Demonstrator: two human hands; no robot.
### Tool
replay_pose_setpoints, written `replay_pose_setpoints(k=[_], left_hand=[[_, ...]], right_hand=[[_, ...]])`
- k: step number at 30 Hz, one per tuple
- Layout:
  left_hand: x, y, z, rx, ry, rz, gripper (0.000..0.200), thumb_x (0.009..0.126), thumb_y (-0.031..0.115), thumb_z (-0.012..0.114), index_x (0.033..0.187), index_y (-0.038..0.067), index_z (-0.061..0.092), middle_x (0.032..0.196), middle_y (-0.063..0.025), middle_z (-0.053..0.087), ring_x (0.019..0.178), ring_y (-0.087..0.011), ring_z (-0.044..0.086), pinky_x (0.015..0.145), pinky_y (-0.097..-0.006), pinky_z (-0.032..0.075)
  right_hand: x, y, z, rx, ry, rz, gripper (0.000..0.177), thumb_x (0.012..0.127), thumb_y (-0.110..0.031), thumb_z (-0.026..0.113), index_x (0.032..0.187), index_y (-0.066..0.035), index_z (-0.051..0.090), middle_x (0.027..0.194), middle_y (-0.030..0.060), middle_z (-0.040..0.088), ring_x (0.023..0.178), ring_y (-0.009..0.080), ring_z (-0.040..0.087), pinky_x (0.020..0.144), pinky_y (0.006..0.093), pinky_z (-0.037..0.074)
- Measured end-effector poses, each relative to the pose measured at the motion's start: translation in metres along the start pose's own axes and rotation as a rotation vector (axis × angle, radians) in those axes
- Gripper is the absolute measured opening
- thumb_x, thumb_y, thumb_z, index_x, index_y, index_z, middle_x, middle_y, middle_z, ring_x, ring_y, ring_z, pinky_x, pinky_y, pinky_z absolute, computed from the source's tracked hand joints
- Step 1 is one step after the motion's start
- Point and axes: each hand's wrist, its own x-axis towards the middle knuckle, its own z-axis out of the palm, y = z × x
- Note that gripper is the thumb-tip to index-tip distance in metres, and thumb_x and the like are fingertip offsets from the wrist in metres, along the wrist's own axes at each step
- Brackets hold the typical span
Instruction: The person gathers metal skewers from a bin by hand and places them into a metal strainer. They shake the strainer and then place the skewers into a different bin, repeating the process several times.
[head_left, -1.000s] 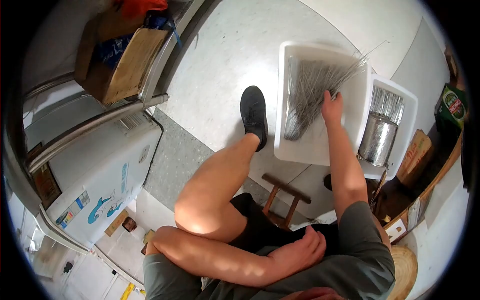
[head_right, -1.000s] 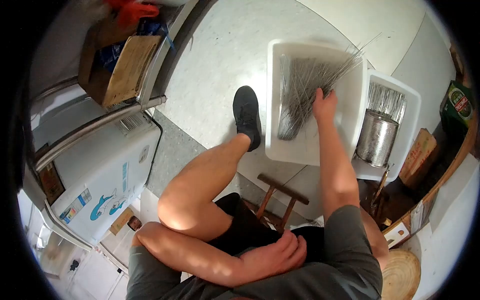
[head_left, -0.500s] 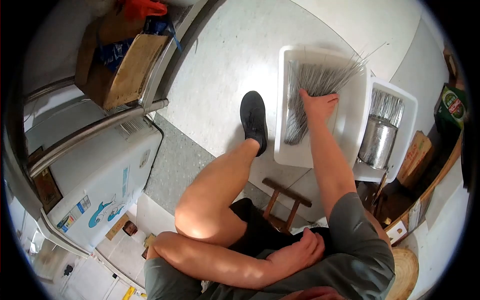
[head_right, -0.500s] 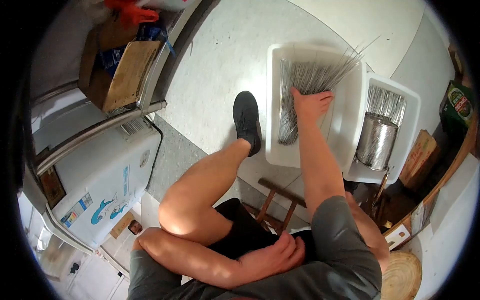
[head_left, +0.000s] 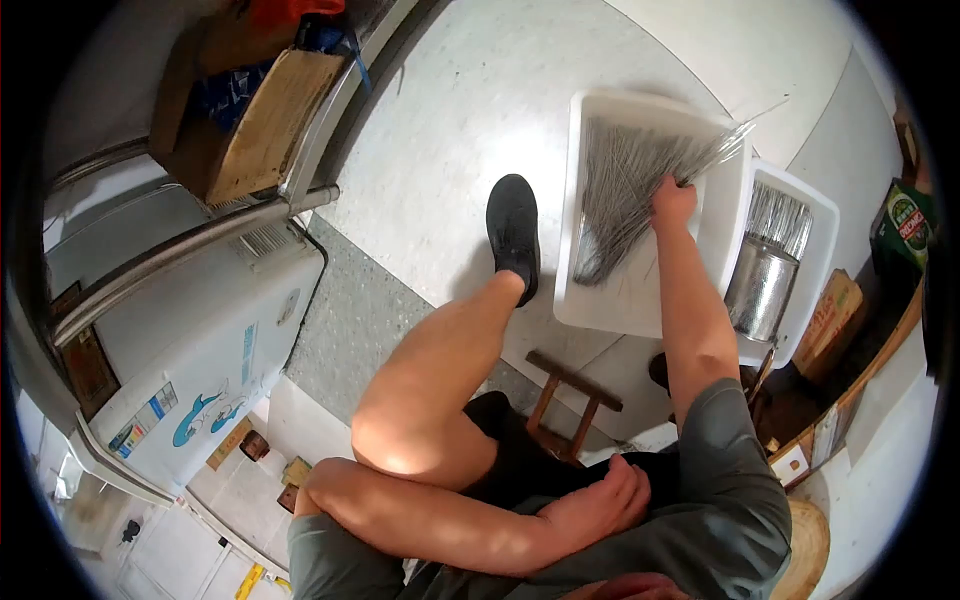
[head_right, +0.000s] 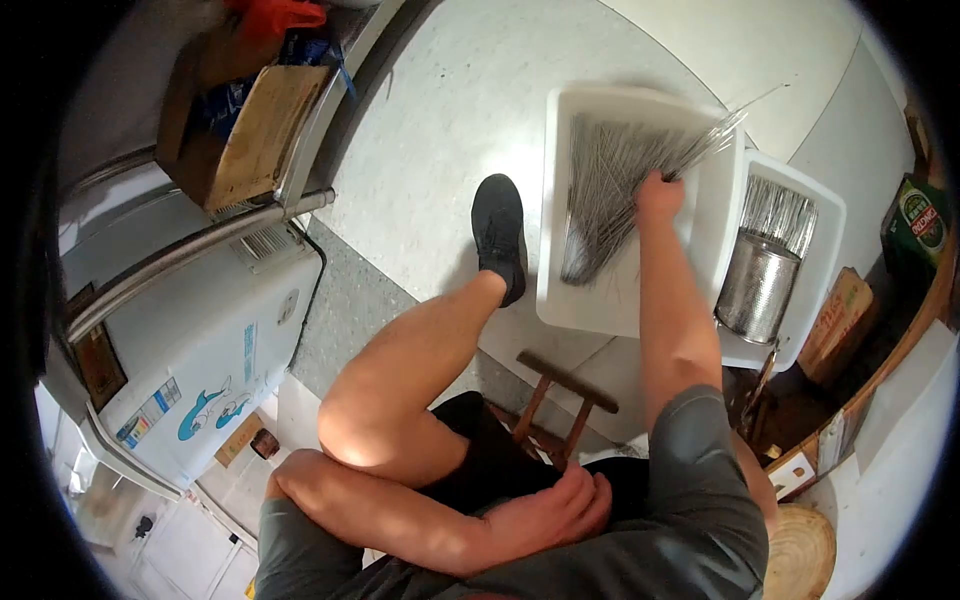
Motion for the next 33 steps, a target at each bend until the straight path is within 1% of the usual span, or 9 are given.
replay_pose_setpoints(k=[2,5,8,11,14,17,23,27,33], left_hand=[[0.0,0.002,0.001,-0.005,0.008,-0.003,0.028,0.087,0.019,0.048,0.11,0.006,0.061,0.107,-0.0133,0.059,0.096,-0.0282,0.056,0.086,-0.0456,0.041],[0.001,0.006,0.003,-0.017,0.019,-0.004,0.028,0.087,0.018,0.048,0.109,0.006,0.061,0.106,-0.0131,0.059,0.095,-0.028,0.057,0.085,-0.0456,0.041],[0.003,0.01,0.005,-0.028,0.03,-0.005,0.028,0.087,0.018,0.049,0.108,0.006,0.062,0.106,-0.013,0.06,0.094,-0.0279,0.057,0.085,-0.0457,0.041],[0.008,0.012,0.009,-0.036,0.039,-0.013,0.027,0.087,0.018,0.049,0.107,0.006,0.063,0.105,-0.0128,0.06,0.094,-0.0277,0.057,0.085,-0.0457,0.041],[0.01,0.008,0.004,-0.045,-0.01,0.004,0.027,0.087,0.018,0.05,0.107,0.006,0.063,0.105,-0.0126,0.061,0.093,-0.0267,0.057,0.082,-0.044,0.041],[0.011,0.006,0.002,-0.039,-0.036,0.011,0.026,0.087,0.018,0.05,0.106,0.006,0.064,0.104,-0.0123,0.061,0.093,-0.0262,0.058,0.08,-0.0422,0.04],[0.014,0.012,0.009,-0.032,-0.022,0.003,0.027,0.087,0.018,0.049,0.107,0.006,0.063,0.104,-0.0121,0.06,0.094,-0.0268,0.057,0.082,-0.0438,0.041],[0.015,0.012,0.013,-0.032,-0.02,-0.013,0.028,0.088,0.019,0.048,0.108,0.006,0.062,0.105,-0.012,0.06,0.095,-0.0273,0.057,0.083,-0.0449,0.041],[0.015,0.011,0.018,-0.037,-0.022,-0.023,0.028,0.088,0.019,0.047,0.109,0.006,0.061,0.106,-0.0118,0.06,0.096,-0.028,0.057,0.085,-0.0465,0.041]], right_hand=[[0.002,-0.004,-0.008,0.029,0.019,-0.06,0.038,0.077,-0.027,0.064,0.092,0.008,0.06,0.089,0.0203,0.065,0.084,0.032,0.063,0.076,0.0388,0.048],[0.013,-0.002,-0.023,0.327,-0.134,0.109,0.022,0.081,-0.019,0.06,0.083,0.003,0.059,0.083,0.0149,0.064,0.074,0.0232,0.062,0.067,0.0343,0.048],[0.008,-0.021,-0.045,0.592,-0.247,0.089,0.018,0.088,-0.016,0.054,0.086,0.001,0.054,0.077,0.011,0.058,0.065,0.0189,0.056,0.064,0.0329,0.049],[0.007,-0.027,-0.053,0.745,-0.177,0.114,0.016,0.091,-0.015,0.051,0.086,0.0,0.05,0.073,0.0088,0.056,0.061,0.0173,0.054,0.058,0.0314,0.048],[0.002,-0.035,-0.066,0.626,-0.156,0.084,0.018,0.092,-0.017,0.051,0.088,0.001,0.048,0.072,0.0086,0.056,0.059,0.0177,0.054,0.057,0.0302,0.047],[0.002,-0.028,-0.065,0.645,-0.141,0.223,0.021,0.091,-0.019,0.053,0.088,0.001,0.049,0.073,0.0091,0.058,0.059,0.0177,0.056,0.057,0.0309,0.047],[0.005,0.008,-0.03,0.195,-0.228,-0.016,0.028,0.086,-0.022,0.059,0.093,0.004,0.051,0.073,0.0114,0.061,0.065,0.0214,0.06,0.063,0.0339,0.048],[-0.016,-0.007,-0.01,-0.156,-0.098,-0.194,0.042,0.08,-0.024,0.065,0.103,0.007,0.05,0.095,0.0209,0.061,0.092,0.0346,0.061,0.082,0.0412,0.047],[-0.046,-0.003,0.018,-0.022,0.032,-0.23,0.055,0.073,-0.026,0.07,0.109,0.008,0.047,0.108,0.0272,0.058,0.102,0.0432,0.056,0.091,0.0436,0.043]])
